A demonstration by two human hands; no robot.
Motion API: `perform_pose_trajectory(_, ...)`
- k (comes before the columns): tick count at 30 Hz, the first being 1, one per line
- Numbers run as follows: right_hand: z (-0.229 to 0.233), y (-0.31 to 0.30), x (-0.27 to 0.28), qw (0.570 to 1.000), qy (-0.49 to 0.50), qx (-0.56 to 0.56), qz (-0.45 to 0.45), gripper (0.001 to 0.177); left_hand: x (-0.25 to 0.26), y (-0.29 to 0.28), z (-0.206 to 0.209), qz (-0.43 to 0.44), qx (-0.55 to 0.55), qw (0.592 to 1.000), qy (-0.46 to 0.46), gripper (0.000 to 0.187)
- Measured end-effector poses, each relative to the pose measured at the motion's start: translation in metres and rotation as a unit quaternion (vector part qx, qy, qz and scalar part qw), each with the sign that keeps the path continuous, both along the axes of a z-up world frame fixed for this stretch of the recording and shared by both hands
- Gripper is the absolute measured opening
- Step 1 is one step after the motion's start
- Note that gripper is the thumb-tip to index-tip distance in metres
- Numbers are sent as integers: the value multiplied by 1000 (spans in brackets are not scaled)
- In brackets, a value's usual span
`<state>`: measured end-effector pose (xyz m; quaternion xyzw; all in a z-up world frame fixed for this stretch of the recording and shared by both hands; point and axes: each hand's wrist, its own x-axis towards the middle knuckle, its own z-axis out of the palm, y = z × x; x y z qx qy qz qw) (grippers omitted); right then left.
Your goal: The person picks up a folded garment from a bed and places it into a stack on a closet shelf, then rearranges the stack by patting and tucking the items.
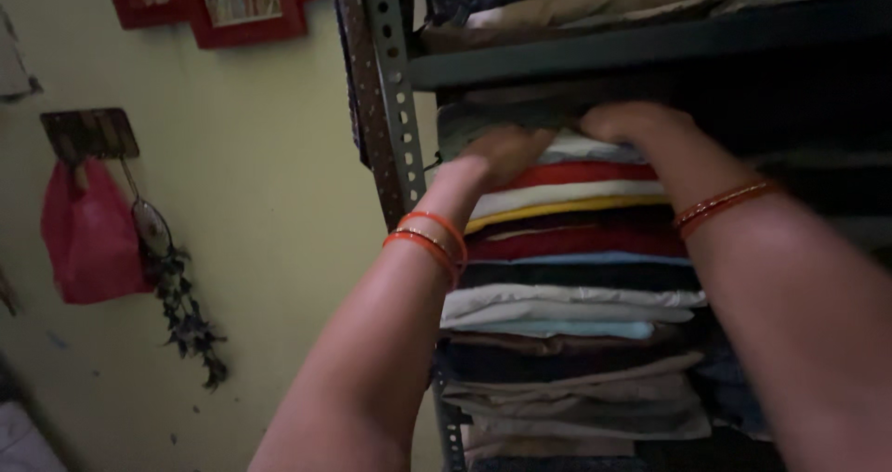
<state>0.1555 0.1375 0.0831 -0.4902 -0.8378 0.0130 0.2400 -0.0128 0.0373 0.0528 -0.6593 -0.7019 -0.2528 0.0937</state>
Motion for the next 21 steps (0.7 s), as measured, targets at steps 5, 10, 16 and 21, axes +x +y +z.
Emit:
perform_pose_trajectory(5, -5, 19, -7, 999, 23, 19, 23, 67, 10, -3, 1, 23, 5, 999, 45, 64)
perform_pose_trajectory(10, -27, -11, 22, 979, 185, 70, 47, 60, 37, -44, -15, 78, 115, 981, 134, 61)
perform_pose_trajectory(16, -53, -40, 36, 928, 17, 305, 216, 75, 16, -113, -14, 13, 22, 933, 358, 119)
perform_pose_trajectory(21, -55, -67, 16, 913, -99, 361, 159, 126, -2, -106, -12, 55, 65, 876, 474, 94)
